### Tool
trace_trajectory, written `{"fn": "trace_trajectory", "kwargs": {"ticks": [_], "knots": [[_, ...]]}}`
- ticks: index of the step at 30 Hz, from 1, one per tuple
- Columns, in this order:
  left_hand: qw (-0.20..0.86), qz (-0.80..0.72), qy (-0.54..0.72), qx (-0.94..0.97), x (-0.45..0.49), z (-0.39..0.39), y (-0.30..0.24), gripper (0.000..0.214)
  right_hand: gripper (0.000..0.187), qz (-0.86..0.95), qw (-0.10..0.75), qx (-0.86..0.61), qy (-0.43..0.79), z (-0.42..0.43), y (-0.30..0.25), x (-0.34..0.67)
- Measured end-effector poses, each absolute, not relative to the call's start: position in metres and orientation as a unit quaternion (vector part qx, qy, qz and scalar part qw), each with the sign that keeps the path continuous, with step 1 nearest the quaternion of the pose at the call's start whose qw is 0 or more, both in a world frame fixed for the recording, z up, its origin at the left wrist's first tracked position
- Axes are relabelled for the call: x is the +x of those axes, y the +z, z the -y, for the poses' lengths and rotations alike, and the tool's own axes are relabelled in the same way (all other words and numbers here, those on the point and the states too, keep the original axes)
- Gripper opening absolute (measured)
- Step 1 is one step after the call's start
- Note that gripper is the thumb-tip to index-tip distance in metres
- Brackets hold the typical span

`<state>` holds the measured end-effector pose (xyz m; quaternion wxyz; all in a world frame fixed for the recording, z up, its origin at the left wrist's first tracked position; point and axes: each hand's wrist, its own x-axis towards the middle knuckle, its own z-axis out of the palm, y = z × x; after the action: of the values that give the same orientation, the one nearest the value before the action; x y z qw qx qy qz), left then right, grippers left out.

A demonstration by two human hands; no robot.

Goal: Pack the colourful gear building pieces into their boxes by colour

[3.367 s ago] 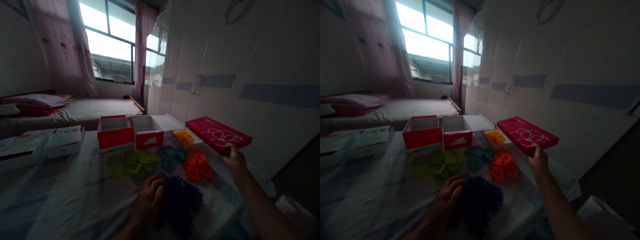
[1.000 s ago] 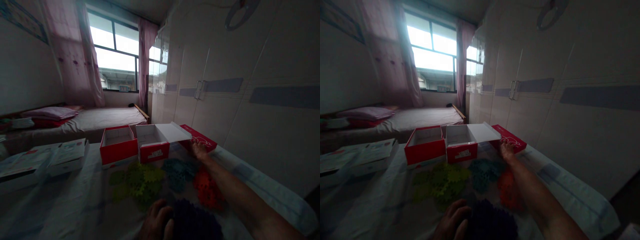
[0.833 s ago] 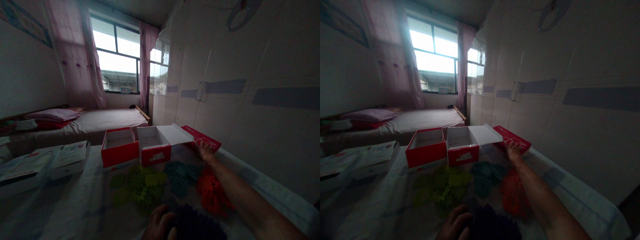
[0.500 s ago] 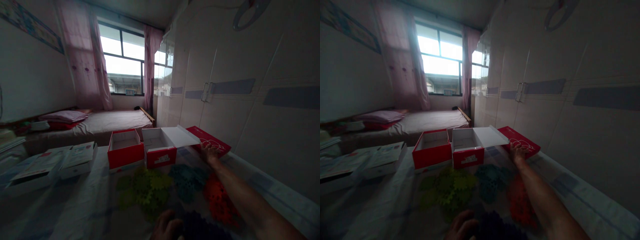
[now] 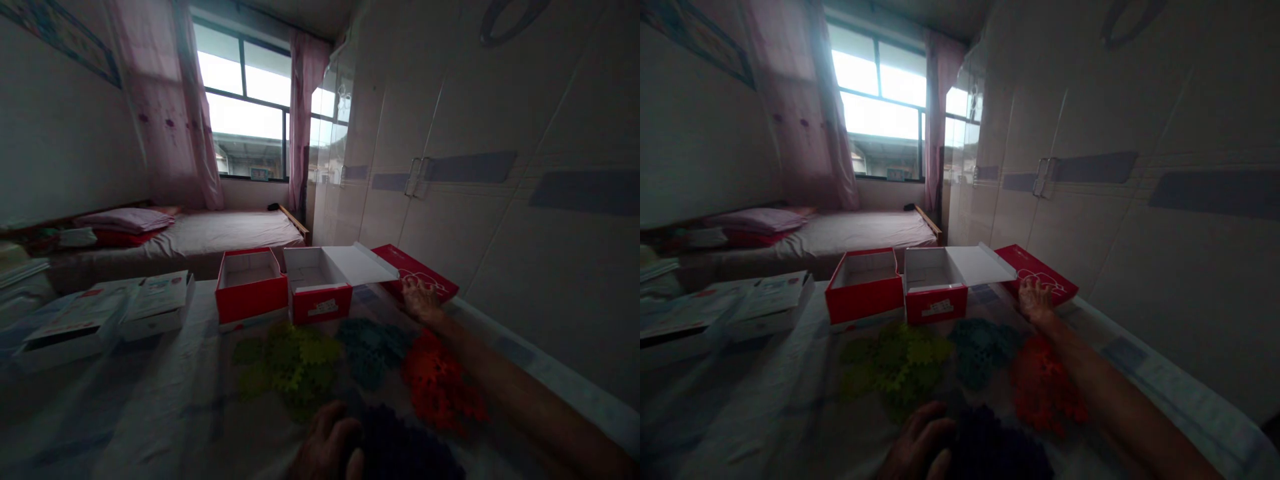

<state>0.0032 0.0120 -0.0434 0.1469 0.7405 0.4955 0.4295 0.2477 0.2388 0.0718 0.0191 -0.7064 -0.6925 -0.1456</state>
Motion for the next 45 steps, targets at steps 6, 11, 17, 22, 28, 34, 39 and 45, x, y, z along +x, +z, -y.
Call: {"fn": "trace_trajectory", "kwargs": {"ticks": [6, 11, 17, 22, 28, 34, 39, 45], "knots": [[0.171, -0.494, 0.444, 0.728, 0.004, -0.005, -0.034, 0.026, 0.041, 0.829, 0.142, -0.531, -0.102, -0.197, 0.091, 0.187], [0.193, -0.498, 0.443, 0.720, 0.002, -0.003, -0.028, 0.029, 0.057, 0.896, 0.118, -0.420, -0.082, -0.194, 0.101, 0.127], [0.192, -0.492, 0.440, 0.726, 0.001, -0.003, -0.025, 0.029, 0.026, 0.869, 0.053, -0.481, -0.098, -0.226, 0.103, 0.111], [0.187, -0.487, 0.444, 0.729, 0.002, -0.002, -0.023, 0.026, 0.024, 0.852, 0.043, -0.511, -0.102, -0.240, 0.102, 0.150], [0.184, -0.485, 0.394, 0.758, -0.003, -0.003, -0.017, 0.028, 0.024, 0.845, 0.050, -0.524, -0.094, -0.238, 0.097, 0.198], [0.168, -0.488, 0.372, 0.772, -0.006, -0.003, -0.013, 0.029, 0.026, 0.848, 0.075, -0.519, -0.078, -0.232, 0.094, 0.222], [0.159, -0.485, 0.374, 0.775, -0.007, -0.003, -0.016, 0.029, 0.029, 0.840, 0.095, -0.528, -0.076, -0.235, 0.092, 0.233], [0.155, -0.479, 0.378, 0.777, -0.009, -0.006, -0.019, 0.028, 0.035, 0.821, 0.119, -0.552, -0.084, -0.235, 0.084, 0.239]]}}
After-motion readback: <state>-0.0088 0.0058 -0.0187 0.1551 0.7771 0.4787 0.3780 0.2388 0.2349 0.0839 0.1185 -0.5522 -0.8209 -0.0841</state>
